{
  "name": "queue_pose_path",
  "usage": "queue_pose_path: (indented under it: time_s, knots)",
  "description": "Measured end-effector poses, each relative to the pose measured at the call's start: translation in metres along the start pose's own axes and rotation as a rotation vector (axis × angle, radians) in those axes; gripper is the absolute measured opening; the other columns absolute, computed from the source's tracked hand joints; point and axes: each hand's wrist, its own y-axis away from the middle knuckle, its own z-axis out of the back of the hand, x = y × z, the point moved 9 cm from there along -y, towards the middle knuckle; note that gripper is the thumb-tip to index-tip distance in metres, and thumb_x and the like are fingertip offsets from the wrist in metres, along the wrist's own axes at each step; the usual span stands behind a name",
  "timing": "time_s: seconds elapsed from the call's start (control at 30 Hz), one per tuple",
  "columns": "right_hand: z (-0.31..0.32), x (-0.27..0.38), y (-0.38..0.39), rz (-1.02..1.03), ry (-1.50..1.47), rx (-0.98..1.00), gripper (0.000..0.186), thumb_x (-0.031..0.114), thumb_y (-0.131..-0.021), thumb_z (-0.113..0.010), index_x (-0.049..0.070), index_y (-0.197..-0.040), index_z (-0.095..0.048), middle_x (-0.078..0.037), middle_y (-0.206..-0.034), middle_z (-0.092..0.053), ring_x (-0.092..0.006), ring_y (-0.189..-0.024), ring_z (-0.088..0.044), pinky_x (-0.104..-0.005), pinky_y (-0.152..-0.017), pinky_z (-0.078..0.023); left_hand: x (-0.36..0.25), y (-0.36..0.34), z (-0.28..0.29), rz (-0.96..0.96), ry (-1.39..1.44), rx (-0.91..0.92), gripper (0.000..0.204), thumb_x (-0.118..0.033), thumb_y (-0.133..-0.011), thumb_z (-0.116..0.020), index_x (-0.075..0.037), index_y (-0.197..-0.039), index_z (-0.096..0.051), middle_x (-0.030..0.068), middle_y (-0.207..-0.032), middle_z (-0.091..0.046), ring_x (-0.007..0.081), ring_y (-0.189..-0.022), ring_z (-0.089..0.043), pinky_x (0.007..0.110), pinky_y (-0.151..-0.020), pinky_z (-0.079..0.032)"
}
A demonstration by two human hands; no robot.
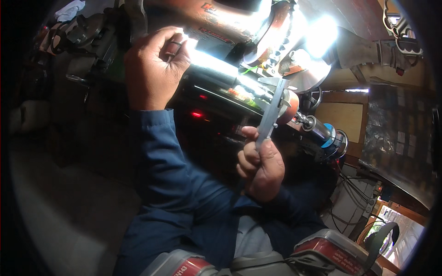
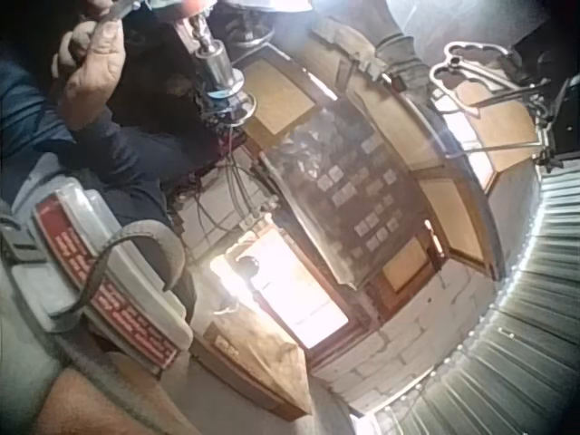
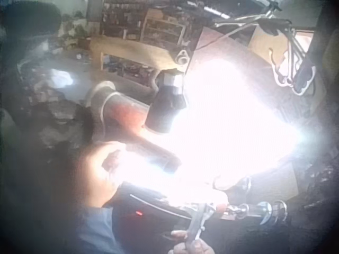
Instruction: Operating a precision lathe to measure and machine a cylindrical part.
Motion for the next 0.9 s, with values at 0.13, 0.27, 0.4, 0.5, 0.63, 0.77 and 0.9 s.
queue_pose_path:
  time_s: [0.13, 0.27, 0.4, 0.5, 0.63, 0.77, 0.9]
  knots:
    - [0.0, -0.005, -0.007, -0.027, 0.021, -0.067, 0.039, 0.032, -0.101, -0.033, -0.002, -0.116, -0.046, 0.004, -0.065, -0.033, -0.0049, -0.05, -0.029, -0.0211, -0.046, -0.028, 0.0, 0.0, 0.001, -0.004, 0.025, 0.001, 0.021, -0.003, -0.074, -0.073, 0.001, -0.093, -0.065, 0.0089, -0.086, -0.065, 0.0132, -0.073, -0.065, 0.025, -0.065, -0.056]
    - [0.0, -0.013, -0.01, -0.062, -0.026, -0.077, 0.042, 0.037, -0.101, -0.031, 0.0, -0.109, -0.048, 0.004, -0.063, -0.032, -0.0052, -0.048, -0.027, -0.0217, -0.044, -0.028, -0.004, -0.001, -0.001, -0.029, 0.021, 0.016, 0.021, -0.002, -0.075, -0.072, 0.002, -0.094, -0.065, 0.0093, -0.088, -0.065, 0.0134, -0.076, -0.065, 0.025, -0.066, -0.056]
    - [0.002, -0.021, -0.009, -0.083, -0.041, -0.132, 0.045, 0.041, -0.101, -0.03, 0.0, -0.103, -0.048, 0.003, -0.06, -0.031, -0.0053, -0.046, -0.026, -0.0219, -0.043, -0.027, -0.003, -0.001, 0.001, -0.02, 0.03, 0.033, 0.021, -0.001, -0.075, -0.071, 0.003, -0.095, -0.064, 0.0099, -0.091, -0.064, 0.0135, -0.078, -0.064, 0.025, -0.066, -0.055]
    - [0.002, -0.024, -0.01, -0.076, -0.052, -0.158, 0.046, 0.043, -0.1, -0.03, 0.001, -0.101, -0.048, 0.004, -0.059, -0.03, -0.0052, -0.046, -0.026, -0.0219, -0.042, -0.026, -0.001, -0.001, 0.0, -0.015, 0.012, 0.044, 0.021, -0.002, -0.076, -0.071, 0.003, -0.096, -0.064, 0.0096, -0.092, -0.064, 0.0131, -0.078, -0.064, 0.024, -0.067, -0.055]
    - [-0.004, -0.017, -0.006, -0.114, -0.131, -0.213, 0.046, 0.044, -0.1, -0.03, 0.002, -0.097, -0.049, 0.004, -0.059, -0.031, -0.0051, -0.045, -0.026, -0.0219, -0.042, -0.026, -0.004, -0.002, -0.002, -0.031, -0.006, 0.052, 0.02, -0.003, -0.076, -0.072, 0.002, -0.095, -0.065, 0.0081, -0.092, -0.064, 0.0118, -0.077, -0.063, 0.024, -0.067, -0.054]
    - [0.0, -0.019, -0.009, -0.12, -0.08, -0.225, 0.048, 0.046, -0.099, -0.03, 0.003, -0.094, -0.049, 0.005, -0.058, -0.03, -0.0049, -0.045, -0.026, -0.0215, -0.042, -0.026, -0.001, -0.002, -0.003, 0.013, 0.02, 0.049, 0.02, -0.004, -0.077, -0.072, 0.001, -0.095, -0.065, 0.0067, -0.091, -0.064, 0.0104, -0.076, -0.062, 0.023, -0.066, -0.053]
    - [0.009, -0.024, -0.012, -0.049, -0.003, -0.224, 0.049, 0.048, -0.099, -0.031, 0.003, -0.092, -0.049, 0.005, -0.057, -0.029, -0.0047, -0.045, -0.027, -0.0213, -0.042, -0.026, -0.002, -0.002, -0.006, 0.015, -0.028, 0.067, 0.02, -0.005, -0.077, -0.071, 0.0, -0.096, -0.065, 0.0057, -0.09, -0.064, 0.0086, -0.073, -0.059, 0.021, -0.064, -0.051]
